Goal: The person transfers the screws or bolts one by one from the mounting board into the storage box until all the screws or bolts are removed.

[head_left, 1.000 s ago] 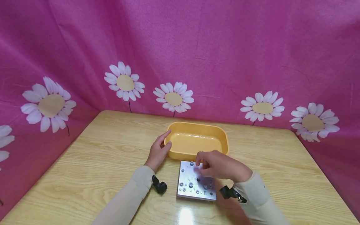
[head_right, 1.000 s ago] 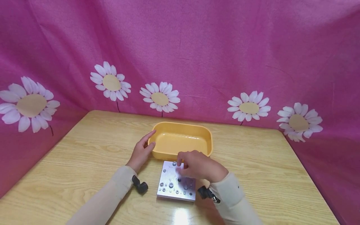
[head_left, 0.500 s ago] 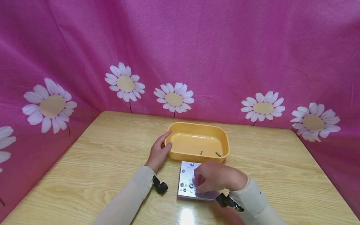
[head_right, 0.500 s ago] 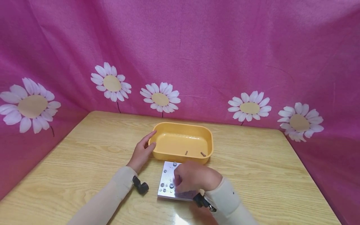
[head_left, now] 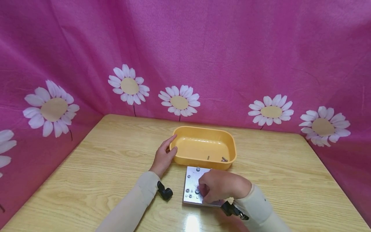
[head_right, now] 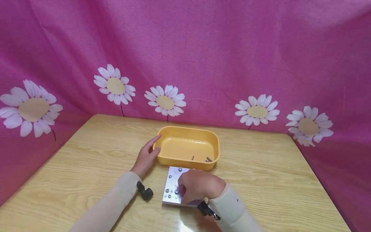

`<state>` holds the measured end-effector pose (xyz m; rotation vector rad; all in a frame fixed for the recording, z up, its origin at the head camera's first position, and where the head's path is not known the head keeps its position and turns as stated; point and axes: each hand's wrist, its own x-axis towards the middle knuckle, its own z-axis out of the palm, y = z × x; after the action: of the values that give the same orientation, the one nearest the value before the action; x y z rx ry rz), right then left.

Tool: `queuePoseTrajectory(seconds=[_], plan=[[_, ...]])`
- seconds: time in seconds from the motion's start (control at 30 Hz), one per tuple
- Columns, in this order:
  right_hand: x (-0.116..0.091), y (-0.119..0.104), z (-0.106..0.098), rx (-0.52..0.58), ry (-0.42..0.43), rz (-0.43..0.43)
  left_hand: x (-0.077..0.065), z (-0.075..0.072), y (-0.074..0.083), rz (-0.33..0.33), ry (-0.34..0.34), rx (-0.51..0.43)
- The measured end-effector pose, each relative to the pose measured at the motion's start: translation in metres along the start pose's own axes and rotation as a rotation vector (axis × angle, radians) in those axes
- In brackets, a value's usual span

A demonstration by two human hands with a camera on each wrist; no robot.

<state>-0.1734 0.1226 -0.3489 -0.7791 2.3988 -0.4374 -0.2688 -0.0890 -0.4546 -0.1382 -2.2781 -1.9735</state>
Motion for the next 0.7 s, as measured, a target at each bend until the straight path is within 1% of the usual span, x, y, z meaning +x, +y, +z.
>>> queuePoseTrajectory(seconds=[0.13,0.2,0.43,0.57,0.7], plan=[[0.000,0.000,0.000,0.006,-0.006,0.025,0.000,0.000,0.001,0.005,-0.008,-0.014],[0.001,-0.001,0.000,0.006,-0.007,0.038,-0.001,-0.001,0.005,0.002,-0.014,-0.015],[0.002,-0.001,0.001,0.007,-0.010,0.063,-0.018,-0.004,0.038,0.008,-0.034,0.015],[0.002,0.000,0.001,0.004,-0.002,0.048,-0.023,-0.004,0.044,0.011,-0.035,0.028],[0.002,0.000,0.002,-0.001,0.002,0.035,-0.022,-0.004,0.042,-0.003,-0.037,0.018]])
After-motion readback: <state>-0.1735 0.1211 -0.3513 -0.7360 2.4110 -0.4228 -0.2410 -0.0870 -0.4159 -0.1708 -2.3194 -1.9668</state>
